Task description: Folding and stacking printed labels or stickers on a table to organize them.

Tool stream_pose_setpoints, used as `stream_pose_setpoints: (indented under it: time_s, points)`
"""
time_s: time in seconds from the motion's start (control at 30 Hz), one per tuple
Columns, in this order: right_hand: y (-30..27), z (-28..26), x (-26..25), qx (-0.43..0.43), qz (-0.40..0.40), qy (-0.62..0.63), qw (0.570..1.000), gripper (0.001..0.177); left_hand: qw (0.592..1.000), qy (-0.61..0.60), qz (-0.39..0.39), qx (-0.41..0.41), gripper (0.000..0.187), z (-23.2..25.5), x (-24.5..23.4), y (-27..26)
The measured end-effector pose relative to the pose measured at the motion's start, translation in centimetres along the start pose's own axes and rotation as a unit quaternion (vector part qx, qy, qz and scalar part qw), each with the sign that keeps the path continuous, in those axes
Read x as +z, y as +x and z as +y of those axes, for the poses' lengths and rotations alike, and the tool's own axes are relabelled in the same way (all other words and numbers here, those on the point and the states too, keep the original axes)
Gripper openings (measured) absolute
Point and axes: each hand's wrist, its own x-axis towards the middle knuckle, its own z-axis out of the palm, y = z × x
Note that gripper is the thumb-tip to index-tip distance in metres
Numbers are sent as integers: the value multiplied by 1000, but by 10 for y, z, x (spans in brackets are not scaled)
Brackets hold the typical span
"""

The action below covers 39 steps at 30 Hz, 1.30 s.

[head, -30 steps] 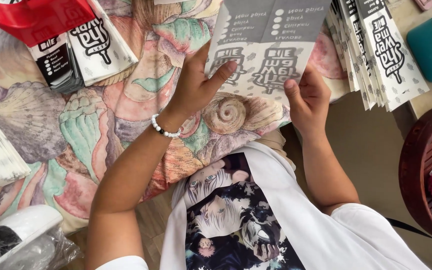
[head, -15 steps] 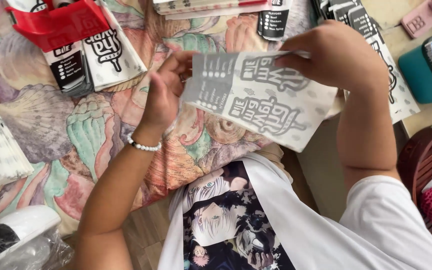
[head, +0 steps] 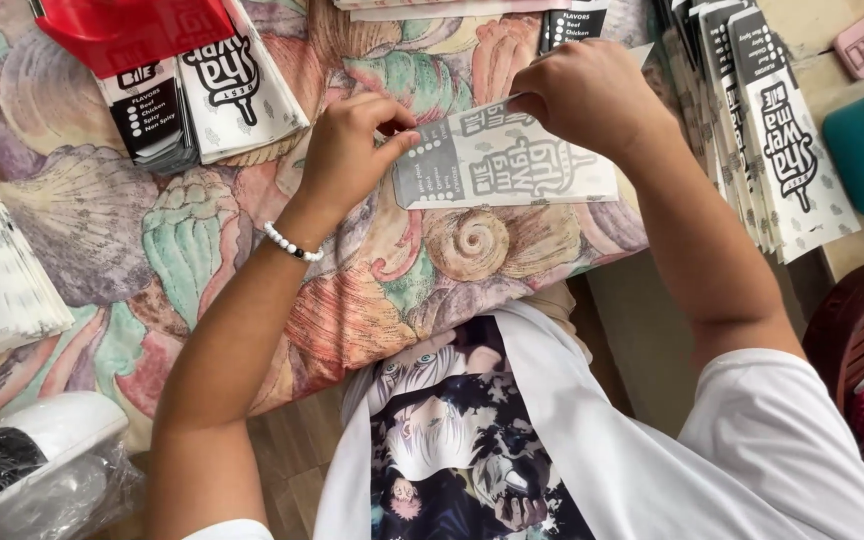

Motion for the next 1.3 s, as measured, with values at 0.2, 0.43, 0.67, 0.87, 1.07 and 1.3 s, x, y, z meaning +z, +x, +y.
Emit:
stream_pose_setpoints:
  time_s: [0.2, 0.43, 0.67, 0.87, 1.07, 1.3]
  points:
    - [-15, -2, 8, -39, 149, -3, 988, 18, 999, 34, 10, 0, 8, -8, 11, -2]
    - [-77, -79, 26, -93, 133, 309, 937, 14, 998, 20, 52, 19, 7, -6, 17, -5]
    - [-86, -112, 66, -39, 244, 212, 946, 17, 986, 162, 24, 35, 9, 10, 44, -45]
    - [-90, -123, 74, -4, 265, 182, 947, 24, 971, 199, 53, 125, 10, 34, 44, -68]
    - [-94, -127, 86, -8, 330, 198, 923, 11, 976, 190, 31, 103, 10, 39, 35, -69]
    - [-69, -119, 79, -5, 360, 120, 925, 6, 980, 174, 4, 93, 13, 21, 43, -74]
